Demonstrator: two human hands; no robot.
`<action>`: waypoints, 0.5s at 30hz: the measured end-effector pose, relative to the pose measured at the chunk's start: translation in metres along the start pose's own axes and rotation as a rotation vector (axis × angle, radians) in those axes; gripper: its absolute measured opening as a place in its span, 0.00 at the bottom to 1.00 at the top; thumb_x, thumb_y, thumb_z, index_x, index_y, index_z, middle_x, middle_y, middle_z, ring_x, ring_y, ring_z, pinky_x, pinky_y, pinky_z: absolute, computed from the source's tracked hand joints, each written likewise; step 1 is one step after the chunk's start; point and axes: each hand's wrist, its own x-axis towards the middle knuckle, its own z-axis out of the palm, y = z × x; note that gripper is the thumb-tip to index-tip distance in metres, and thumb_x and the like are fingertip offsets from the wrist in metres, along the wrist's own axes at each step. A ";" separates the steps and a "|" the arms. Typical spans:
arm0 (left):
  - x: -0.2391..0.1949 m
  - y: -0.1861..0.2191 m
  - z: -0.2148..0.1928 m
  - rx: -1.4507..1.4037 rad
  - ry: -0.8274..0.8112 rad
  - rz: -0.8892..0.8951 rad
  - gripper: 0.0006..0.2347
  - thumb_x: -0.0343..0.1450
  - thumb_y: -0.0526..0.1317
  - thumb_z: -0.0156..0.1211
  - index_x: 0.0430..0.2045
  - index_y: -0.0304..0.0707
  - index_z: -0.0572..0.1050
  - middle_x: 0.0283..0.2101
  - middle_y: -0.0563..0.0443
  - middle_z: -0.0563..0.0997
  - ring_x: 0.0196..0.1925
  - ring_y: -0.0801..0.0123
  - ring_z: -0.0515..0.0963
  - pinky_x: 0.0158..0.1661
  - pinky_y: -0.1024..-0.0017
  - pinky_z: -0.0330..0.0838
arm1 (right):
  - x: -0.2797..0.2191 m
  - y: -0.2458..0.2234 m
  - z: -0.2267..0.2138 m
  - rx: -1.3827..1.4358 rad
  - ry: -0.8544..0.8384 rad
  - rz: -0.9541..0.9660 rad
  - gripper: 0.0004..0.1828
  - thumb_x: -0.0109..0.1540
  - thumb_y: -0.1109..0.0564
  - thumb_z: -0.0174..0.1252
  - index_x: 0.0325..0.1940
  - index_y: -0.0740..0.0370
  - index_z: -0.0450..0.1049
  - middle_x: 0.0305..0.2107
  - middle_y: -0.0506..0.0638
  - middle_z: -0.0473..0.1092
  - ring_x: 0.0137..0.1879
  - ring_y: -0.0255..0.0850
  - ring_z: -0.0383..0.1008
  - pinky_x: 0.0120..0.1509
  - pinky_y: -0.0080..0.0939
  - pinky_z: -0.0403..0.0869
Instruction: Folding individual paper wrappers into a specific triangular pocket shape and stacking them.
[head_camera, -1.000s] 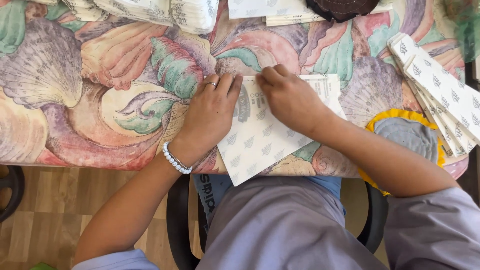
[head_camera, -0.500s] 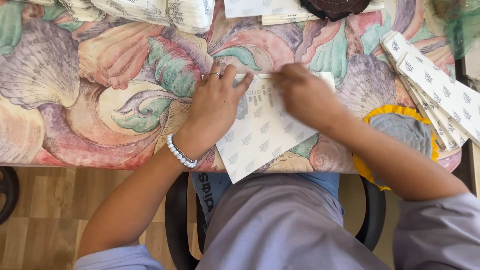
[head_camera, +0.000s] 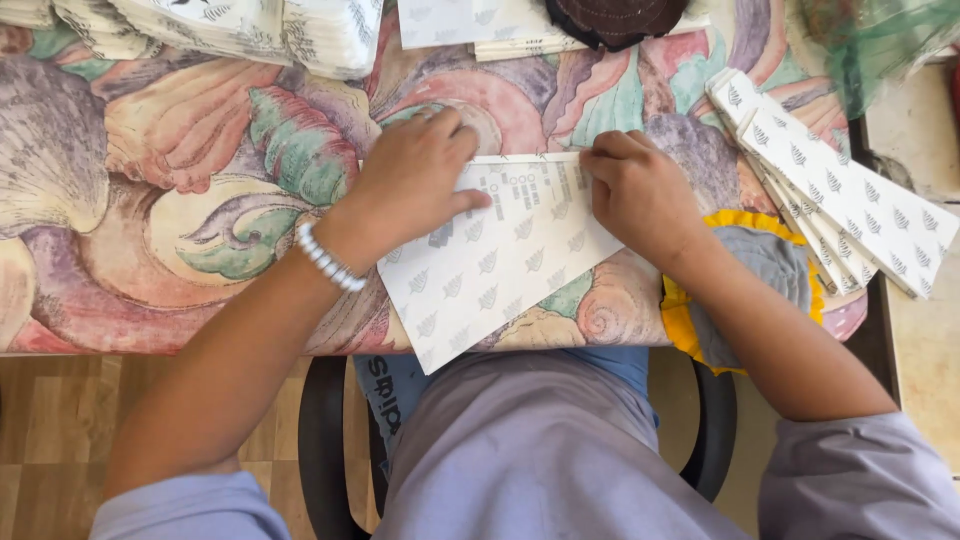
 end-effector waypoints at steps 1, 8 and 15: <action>0.011 0.002 0.001 0.005 0.005 -0.001 0.17 0.66 0.48 0.70 0.40 0.36 0.79 0.37 0.44 0.75 0.44 0.50 0.80 0.43 0.50 0.77 | 0.003 -0.001 -0.004 -0.002 0.006 -0.004 0.11 0.65 0.63 0.57 0.43 0.60 0.86 0.36 0.51 0.76 0.43 0.42 0.79 0.48 0.36 0.80; 0.034 0.021 -0.008 -0.212 -0.266 -0.164 0.11 0.67 0.39 0.68 0.39 0.38 0.74 0.35 0.44 0.81 0.36 0.50 0.82 0.32 0.51 0.75 | 0.017 0.002 -0.051 0.588 0.094 0.292 0.16 0.67 0.66 0.55 0.60 0.68 0.73 0.47 0.59 0.74 0.52 0.49 0.77 0.55 0.42 0.78; -0.015 0.041 -0.046 -0.690 0.635 -0.036 0.14 0.79 0.40 0.57 0.55 0.31 0.72 0.32 0.52 0.82 0.19 0.79 0.69 0.17 0.81 0.57 | 0.017 -0.002 -0.077 1.119 0.102 0.211 0.20 0.74 0.56 0.42 0.67 0.69 0.58 0.49 0.57 0.70 0.58 0.47 0.75 0.73 0.51 0.78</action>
